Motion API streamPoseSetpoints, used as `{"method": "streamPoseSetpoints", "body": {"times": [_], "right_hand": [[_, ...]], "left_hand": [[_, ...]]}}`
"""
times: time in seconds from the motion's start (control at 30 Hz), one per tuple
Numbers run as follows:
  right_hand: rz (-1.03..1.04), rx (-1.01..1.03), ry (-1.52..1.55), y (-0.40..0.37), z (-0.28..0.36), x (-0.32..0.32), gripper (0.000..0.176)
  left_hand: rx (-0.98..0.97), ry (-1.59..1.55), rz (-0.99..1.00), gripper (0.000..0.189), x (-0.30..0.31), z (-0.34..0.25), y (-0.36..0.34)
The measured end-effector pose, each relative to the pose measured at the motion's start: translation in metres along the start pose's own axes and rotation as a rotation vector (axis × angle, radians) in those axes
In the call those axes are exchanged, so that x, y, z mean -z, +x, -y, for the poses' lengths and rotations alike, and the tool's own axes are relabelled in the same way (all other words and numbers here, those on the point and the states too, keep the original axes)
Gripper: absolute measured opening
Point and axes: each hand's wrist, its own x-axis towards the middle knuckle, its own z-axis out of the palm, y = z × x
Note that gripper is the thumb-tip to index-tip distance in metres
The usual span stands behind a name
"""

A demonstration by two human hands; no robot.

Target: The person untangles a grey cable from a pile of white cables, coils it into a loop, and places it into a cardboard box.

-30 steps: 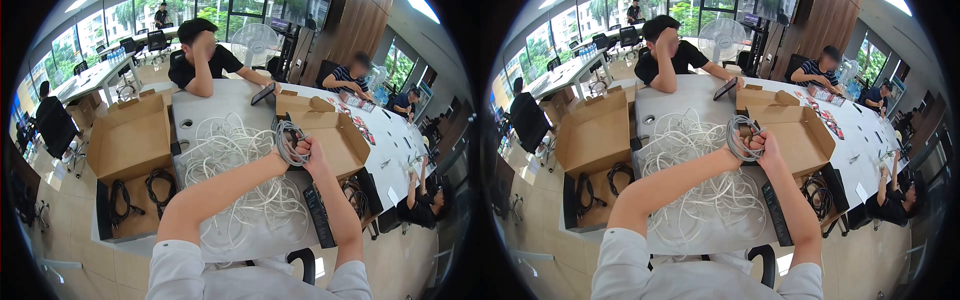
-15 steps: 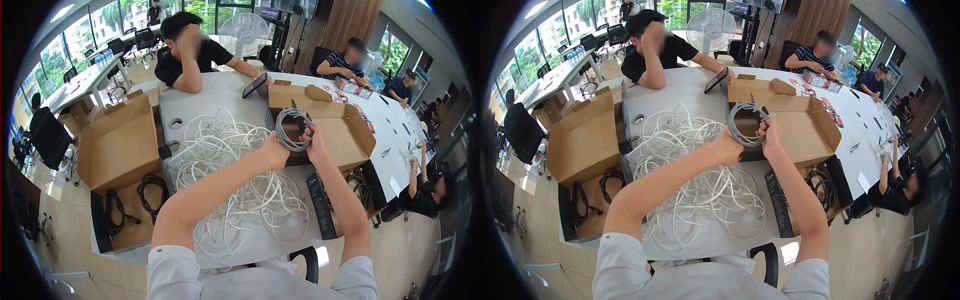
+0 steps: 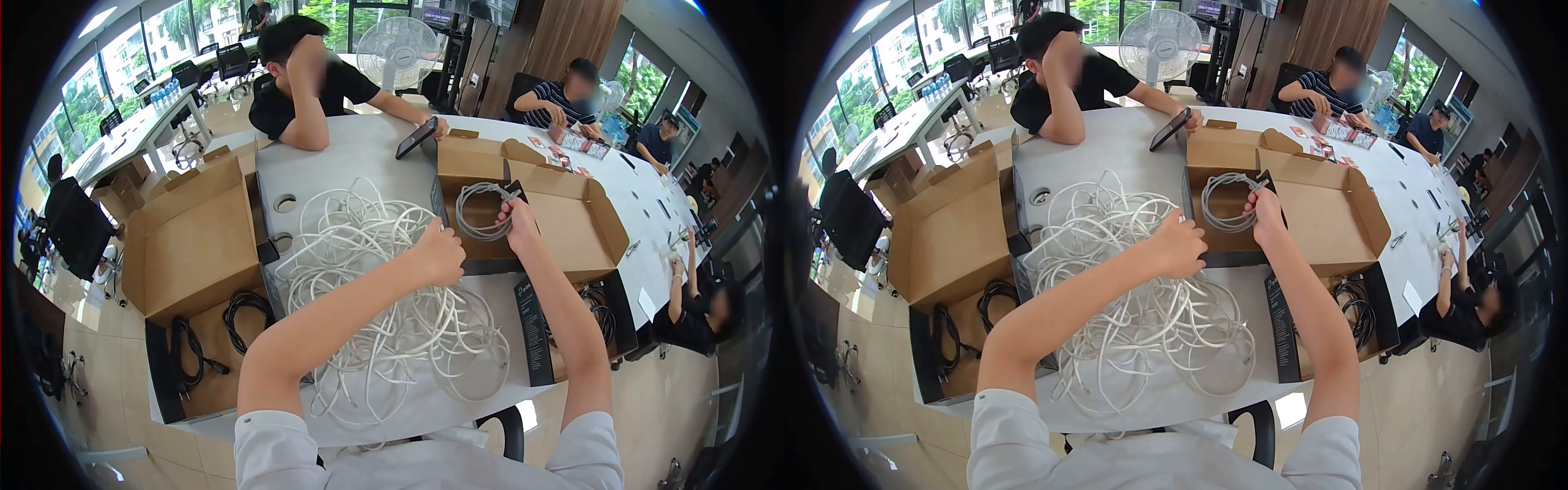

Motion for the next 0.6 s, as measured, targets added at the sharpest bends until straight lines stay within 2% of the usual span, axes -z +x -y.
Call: {"method": "streamPoseSetpoints", "body": {"times": [0.17, 0.33, 0.4, 0.47, 0.6], "right_hand": [[-0.074, -0.177, 0.032, 0.034, -0.018, -0.014, 0.012], [-0.165, -0.128, 0.101, 0.061, -0.042, -0.025, 0.013], [-0.197, -0.130, 0.077, 0.070, -0.053, -0.023, 0.013], [-0.206, -0.110, 0.002, 0.074, -0.063, -0.019, 0.012], [-0.144, -0.231, -0.210, 0.041, -0.046, -0.025, 0.016]], "left_hand": [[-0.016, 0.008, -0.119, 0.036, -0.004, -0.001, -0.012], [-0.037, 0.001, -0.181, 0.036, -0.008, 0.000, -0.014], [-0.054, -0.009, -0.246, 0.034, -0.010, 0.001, -0.015], [-0.043, -0.002, -0.189, 0.037, -0.007, 0.000, -0.015], [-0.047, -0.023, -0.217, 0.038, -0.008, 0.002, -0.017]]}}
